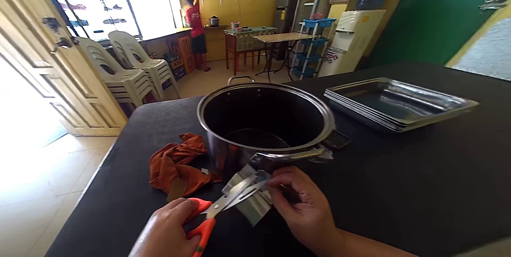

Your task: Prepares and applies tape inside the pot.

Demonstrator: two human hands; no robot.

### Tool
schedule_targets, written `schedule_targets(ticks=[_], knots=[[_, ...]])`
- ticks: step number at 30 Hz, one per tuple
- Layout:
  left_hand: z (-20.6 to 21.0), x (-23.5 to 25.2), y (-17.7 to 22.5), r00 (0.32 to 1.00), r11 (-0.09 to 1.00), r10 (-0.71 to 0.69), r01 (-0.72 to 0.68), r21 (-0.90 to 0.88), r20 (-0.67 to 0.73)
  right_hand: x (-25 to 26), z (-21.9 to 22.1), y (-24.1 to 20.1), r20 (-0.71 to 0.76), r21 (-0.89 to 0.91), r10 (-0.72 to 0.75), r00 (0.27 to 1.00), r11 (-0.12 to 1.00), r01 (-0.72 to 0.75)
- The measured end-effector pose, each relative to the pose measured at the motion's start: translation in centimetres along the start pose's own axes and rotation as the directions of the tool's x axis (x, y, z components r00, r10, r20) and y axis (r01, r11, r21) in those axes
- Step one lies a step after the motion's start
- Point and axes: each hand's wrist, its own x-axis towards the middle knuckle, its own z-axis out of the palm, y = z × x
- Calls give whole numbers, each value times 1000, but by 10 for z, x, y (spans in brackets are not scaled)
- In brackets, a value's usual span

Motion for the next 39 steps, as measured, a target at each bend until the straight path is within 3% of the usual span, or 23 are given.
schedule_targets(ticks=[7,14,19,24,29,34,39], knots=[[-1,3,10,980,987,-108,125,-100,167,-1,-3,-2,77,112,47,996,992,-55],[-5,4,11,960,983,-134,160,-87,246,-1,-5,-8,112,268,115,987,953,-141],[-4,6,10,947,982,-156,180,-59,281,3,-8,-16,145,222,232,962,940,-260],[-3,6,10,952,983,-148,171,-63,268,2,-6,-22,208,225,274,939,921,-318],[-1,0,2,980,994,-107,108,2,166,-7,3,-14,210,260,226,951,925,-277],[-7,-2,-6,993,998,-52,49,29,105,-10,6,-21,283,293,308,908,874,-388],[-20,-6,-11,993,999,-9,4,44,118,-15,12,-21,231,300,276,933,892,-338]])
